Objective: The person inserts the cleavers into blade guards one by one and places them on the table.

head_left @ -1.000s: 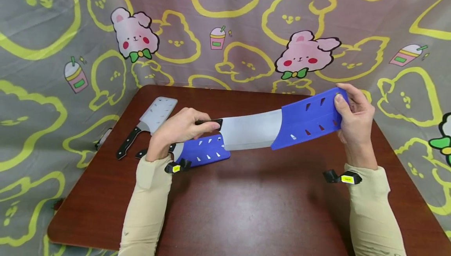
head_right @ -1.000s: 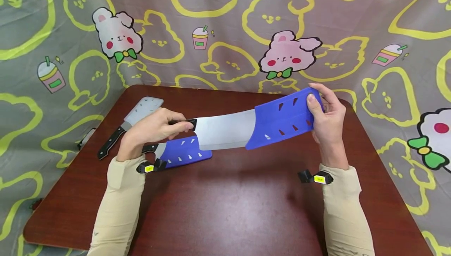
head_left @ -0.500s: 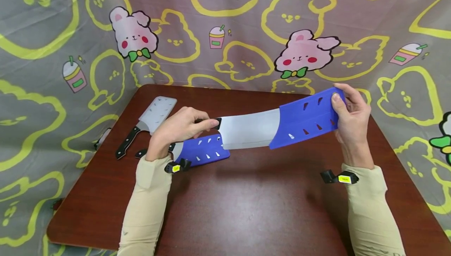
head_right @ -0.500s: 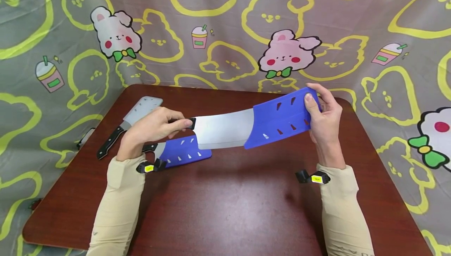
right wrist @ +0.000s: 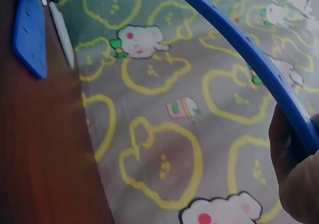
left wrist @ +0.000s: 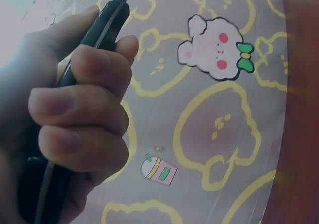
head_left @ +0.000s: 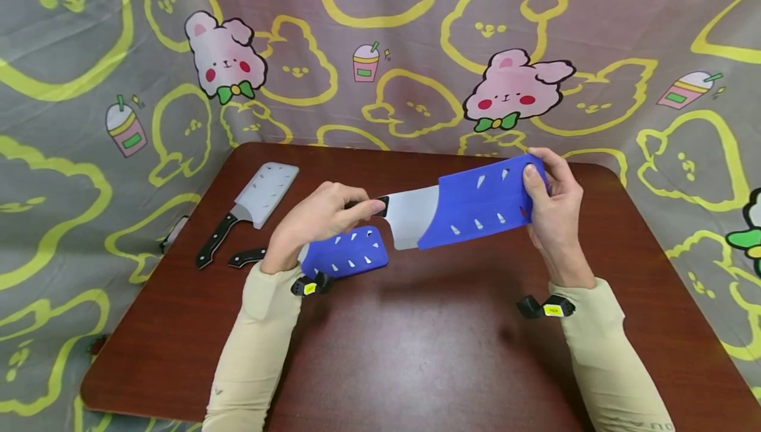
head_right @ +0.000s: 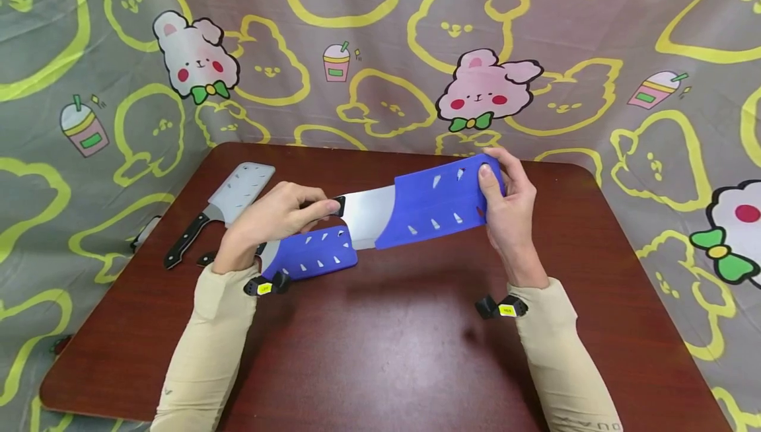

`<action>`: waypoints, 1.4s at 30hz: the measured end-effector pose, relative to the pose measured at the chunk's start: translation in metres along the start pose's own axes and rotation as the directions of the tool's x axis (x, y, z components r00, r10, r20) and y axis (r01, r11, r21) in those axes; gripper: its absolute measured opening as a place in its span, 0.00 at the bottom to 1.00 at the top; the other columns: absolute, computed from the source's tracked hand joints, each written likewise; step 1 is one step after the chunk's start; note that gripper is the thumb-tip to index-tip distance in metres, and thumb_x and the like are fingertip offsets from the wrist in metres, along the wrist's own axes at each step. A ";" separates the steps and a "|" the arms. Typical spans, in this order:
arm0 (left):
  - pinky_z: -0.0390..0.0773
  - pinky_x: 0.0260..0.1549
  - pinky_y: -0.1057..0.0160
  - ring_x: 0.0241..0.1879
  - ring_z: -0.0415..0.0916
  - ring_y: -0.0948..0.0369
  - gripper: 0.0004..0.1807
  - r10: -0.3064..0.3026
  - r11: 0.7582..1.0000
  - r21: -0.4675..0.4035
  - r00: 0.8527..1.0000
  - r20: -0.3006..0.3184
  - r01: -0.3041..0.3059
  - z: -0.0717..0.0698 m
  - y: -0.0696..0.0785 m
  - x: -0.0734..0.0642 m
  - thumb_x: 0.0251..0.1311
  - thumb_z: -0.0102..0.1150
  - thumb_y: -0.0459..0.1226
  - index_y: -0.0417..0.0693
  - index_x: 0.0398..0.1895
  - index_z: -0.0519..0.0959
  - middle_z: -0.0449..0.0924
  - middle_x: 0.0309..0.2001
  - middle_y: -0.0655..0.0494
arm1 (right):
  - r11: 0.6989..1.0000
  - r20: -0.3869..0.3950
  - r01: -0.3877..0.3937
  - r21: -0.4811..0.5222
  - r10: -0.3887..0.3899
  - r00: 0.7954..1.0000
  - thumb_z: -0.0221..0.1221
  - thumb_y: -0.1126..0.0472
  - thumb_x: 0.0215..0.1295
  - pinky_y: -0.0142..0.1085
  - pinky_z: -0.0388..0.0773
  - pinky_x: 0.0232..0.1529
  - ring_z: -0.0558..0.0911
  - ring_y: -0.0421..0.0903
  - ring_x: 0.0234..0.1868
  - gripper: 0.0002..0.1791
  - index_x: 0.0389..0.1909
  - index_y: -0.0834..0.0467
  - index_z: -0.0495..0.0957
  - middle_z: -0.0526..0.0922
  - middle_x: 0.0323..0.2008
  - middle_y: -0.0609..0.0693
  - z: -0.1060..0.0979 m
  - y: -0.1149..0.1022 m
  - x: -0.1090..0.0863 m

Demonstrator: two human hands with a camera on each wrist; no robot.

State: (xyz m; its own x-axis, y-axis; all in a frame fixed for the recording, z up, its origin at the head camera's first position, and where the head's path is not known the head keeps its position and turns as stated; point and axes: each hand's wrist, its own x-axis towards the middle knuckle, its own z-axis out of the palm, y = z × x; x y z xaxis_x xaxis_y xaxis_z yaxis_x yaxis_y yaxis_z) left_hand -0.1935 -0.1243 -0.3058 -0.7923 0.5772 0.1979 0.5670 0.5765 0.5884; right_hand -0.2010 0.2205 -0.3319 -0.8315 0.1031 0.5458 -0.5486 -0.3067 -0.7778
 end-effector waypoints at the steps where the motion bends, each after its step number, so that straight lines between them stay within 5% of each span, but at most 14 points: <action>1: 0.69 0.22 0.63 0.14 0.68 0.64 0.21 -0.001 1.000 -0.006 1.000 0.005 0.001 0.001 0.001 0.001 0.63 0.47 0.57 0.54 0.25 0.77 0.68 0.13 0.61 | 1.000 0.002 -0.006 -0.017 0.006 1.000 0.52 0.69 0.65 0.36 0.79 0.23 0.83 0.47 0.26 0.19 0.56 0.70 0.67 0.80 0.34 0.58 0.003 0.001 -0.001; 34: 0.69 0.23 0.63 0.13 0.69 0.64 0.22 -0.036 0.999 0.026 0.999 -0.010 0.037 0.005 0.007 0.002 0.61 0.43 0.61 0.58 0.26 0.77 0.68 0.12 0.60 | 0.981 0.085 -0.098 -0.166 0.113 0.990 0.55 0.69 0.63 0.41 0.79 0.27 0.83 0.49 0.34 0.23 0.59 0.60 0.65 0.75 0.40 0.59 0.027 0.004 -0.017; 42: 0.69 0.22 0.62 0.14 0.69 0.64 0.21 -0.053 0.998 0.029 0.999 0.003 0.053 0.006 0.005 0.002 0.61 0.46 0.60 0.57 0.27 0.78 0.69 0.12 0.61 | 0.971 0.154 -0.153 -0.181 0.182 0.971 0.54 0.70 0.63 0.42 0.79 0.31 0.83 0.49 0.38 0.26 0.62 0.59 0.62 0.74 0.43 0.58 0.022 0.003 -0.016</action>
State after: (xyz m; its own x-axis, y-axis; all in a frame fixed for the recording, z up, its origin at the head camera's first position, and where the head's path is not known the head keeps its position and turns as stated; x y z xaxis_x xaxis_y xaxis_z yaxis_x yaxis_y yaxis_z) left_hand -0.1911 -0.1171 -0.3071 -0.8207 0.5473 0.1643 0.5304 0.6228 0.5752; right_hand -0.1869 0.1975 -0.3361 -0.8939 -0.1019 0.4365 -0.4211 -0.1428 -0.8957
